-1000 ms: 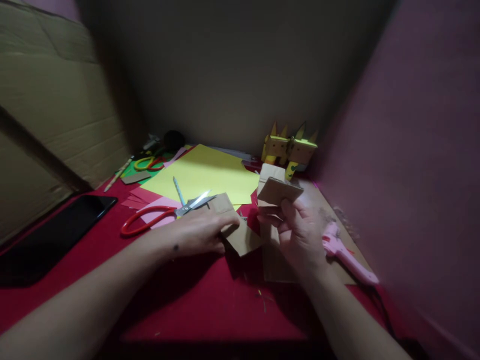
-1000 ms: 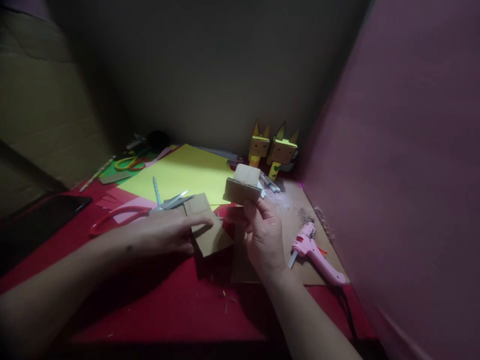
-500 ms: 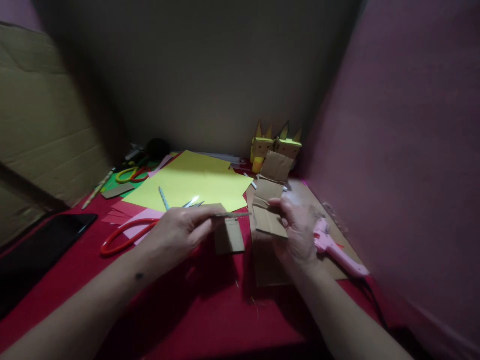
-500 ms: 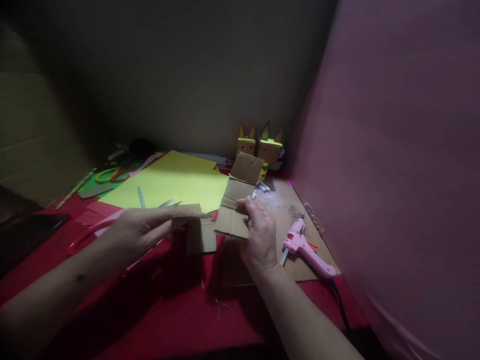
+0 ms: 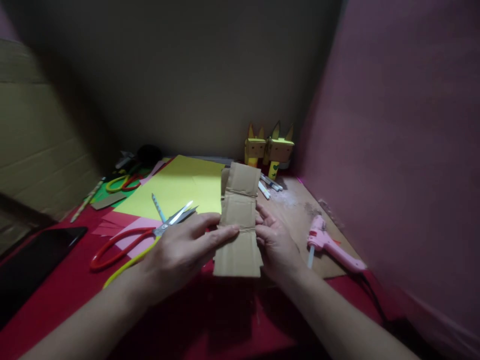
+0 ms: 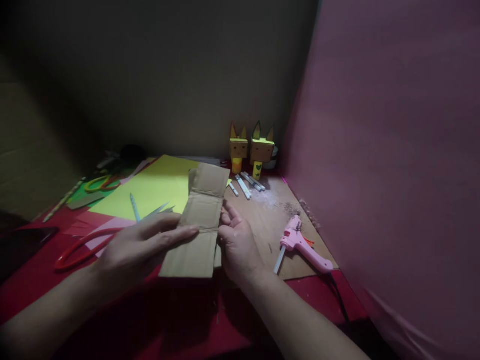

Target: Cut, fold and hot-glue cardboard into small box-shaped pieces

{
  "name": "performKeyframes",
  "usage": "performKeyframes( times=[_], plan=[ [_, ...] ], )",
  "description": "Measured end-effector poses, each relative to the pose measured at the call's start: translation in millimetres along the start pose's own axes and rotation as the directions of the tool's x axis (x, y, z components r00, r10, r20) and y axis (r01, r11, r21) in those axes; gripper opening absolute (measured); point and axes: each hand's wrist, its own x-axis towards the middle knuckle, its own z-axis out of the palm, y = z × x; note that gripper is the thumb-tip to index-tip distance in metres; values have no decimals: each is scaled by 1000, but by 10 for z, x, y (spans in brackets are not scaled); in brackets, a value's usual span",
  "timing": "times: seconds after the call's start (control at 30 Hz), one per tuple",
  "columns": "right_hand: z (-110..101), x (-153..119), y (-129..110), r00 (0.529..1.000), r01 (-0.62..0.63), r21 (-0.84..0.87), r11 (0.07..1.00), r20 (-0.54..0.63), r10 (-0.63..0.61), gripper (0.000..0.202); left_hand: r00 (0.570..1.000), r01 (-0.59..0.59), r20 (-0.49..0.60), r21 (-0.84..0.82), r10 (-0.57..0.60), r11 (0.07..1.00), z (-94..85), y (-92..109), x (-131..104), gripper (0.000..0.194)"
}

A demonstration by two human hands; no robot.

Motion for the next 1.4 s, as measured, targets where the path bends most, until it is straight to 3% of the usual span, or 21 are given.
performKeyframes(
  times=[0.17, 0.33, 0.47, 0.57, 0.63, 0.7, 0.73, 0.8, 0.83, 0.87, 0.93, 1.03, 1.13, 1.23, 1.3, 1.4],
  plan=[
    [-9, 7, 8, 997, -27, 111, 993, -68, 35, 49, 971, -238, 51, 249, 232, 939, 107, -103, 0, 54],
    [-4, 20, -20, 968, -210, 282, 936, -74, 240, 19, 952, -302, 73, 396, 298, 867, 164, -25, 25, 42],
    [9, 46, -2, 923, -377, 291, 880, 32, 385, 36, 948, -319, 140, 348, 287, 882, 163, 78, 64, 40],
    [-48, 77, 42, 909, -416, 241, 877, 93, 406, 31, 953, -272, 201, 232, 227, 934, 134, 100, 49, 44],
    [-91, 80, 60, 926, -378, 199, 904, 84, 368, 25, 968, -186, 197, 141, 157, 972, 111, 97, 46, 44],
    [-107, 60, 58, 942, -334, 151, 930, 76, 326, 26, 994, 37, 104, 49, -42, 998, 90, 93, 76, 33],
    [-103, 42, 53, 943, -331, 121, 936, 86, 322, 28, 981, 191, 44, -25, -190, 981, 83, 92, 104, 25],
    [-77, 4, 49, 935, -341, 48, 939, 118, 334, 31, 873, 472, 7, -265, -487, 841, 87, 89, 166, 28],
    [-59, -13, 55, 929, -349, 9, 937, 139, 344, 31, 814, 549, 68, -413, -576, 727, 100, 88, 192, 35],
    [-42, -26, 68, 918, -363, -23, 931, 164, 362, 31, 776, 590, 183, -550, -604, 592, 119, 88, 211, 39],
    [-17, -40, 111, 862, -441, -64, 895, 247, 442, 35, 744, 613, 385, -719, -546, 328, 167, 96, 223, 37],
    [-11, -42, 172, 718, -610, -31, 792, 403, 568, 51, 709, 604, 491, -793, -505, 78, 204, 136, 212, 33],
    [-25, -48, 187, 629, -697, 36, 716, 510, 586, 69, 713, 511, 427, -860, -556, -5, 169, 182, 225, 32],
    [-32, -68, 199, 572, -742, 36, 669, 553, 605, 84, 709, 420, 335, -907, -620, -9, 115, 195, 262, 33],
    [-35, -87, 240, 586, -732, 57, 679, 561, 585, 84, 711, 381, 301, -925, -636, -12, 94, 186, 283, 36],
    [-47, -111, 332, 626, -683, 65, 727, 565, 537, 69, 718, 340, 266, -940, -643, -10, 93, 160, 293, 39]
  ],
)
